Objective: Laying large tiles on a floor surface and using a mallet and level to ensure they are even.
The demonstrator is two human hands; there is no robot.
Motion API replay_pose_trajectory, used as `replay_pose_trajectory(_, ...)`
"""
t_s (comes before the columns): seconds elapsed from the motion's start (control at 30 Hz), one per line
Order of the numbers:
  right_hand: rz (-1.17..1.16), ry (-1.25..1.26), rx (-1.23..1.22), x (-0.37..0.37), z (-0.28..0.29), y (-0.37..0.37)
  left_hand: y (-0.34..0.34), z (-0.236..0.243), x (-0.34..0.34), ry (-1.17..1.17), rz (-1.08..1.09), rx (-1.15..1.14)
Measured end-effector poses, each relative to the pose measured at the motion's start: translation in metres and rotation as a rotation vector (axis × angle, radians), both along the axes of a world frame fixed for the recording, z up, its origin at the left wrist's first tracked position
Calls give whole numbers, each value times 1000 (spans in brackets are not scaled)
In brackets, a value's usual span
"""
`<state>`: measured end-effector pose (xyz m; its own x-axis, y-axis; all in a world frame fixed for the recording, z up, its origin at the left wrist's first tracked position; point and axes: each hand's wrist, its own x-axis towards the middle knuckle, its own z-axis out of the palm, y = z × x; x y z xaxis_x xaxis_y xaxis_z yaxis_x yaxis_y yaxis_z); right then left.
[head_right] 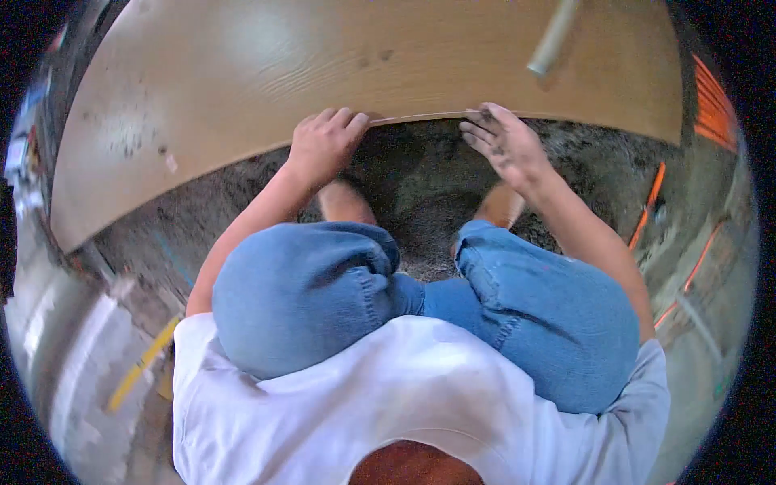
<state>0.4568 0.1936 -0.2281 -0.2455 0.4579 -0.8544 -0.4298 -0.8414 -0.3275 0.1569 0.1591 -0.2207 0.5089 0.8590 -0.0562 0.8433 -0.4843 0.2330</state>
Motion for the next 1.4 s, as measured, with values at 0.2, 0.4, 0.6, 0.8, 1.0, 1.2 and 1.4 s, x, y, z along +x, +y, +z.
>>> replay_pose_trajectory(0.2, 1381, -395, 536, -48, 68, 37, -53, 8, -115, 106, 202, 17)
replay_pose_trajectory(0.4, 1885, -673, 1636, -171, 57, 50, -99, 6, -260, 322, 345, 49)
replay_pose_trajectory(0.6, 1821, -601, 1718, -323, 18, 13, -115, 8, -316, 426, 418, 176)
replay_pose_trajectory(0.8, 1821, -582, 1675, -423, 1, -26, -122, 11, -339, 448, 404, 219)
replay_pose_trajectory(1.0, 1733, -485, 1809, -480, 3, -34, -128, 20, -352, 446, 456, 170)
replay_pose_trajectory(1.2, 1637, -574, 1974, -473, -11, -48, -133, 4, -344, 425, 491, 144)
replay_pose_trajectory(1.4, 1742, -476, 2053, -391, -3, -13, -139, 8, -337, 444, 499, 142)
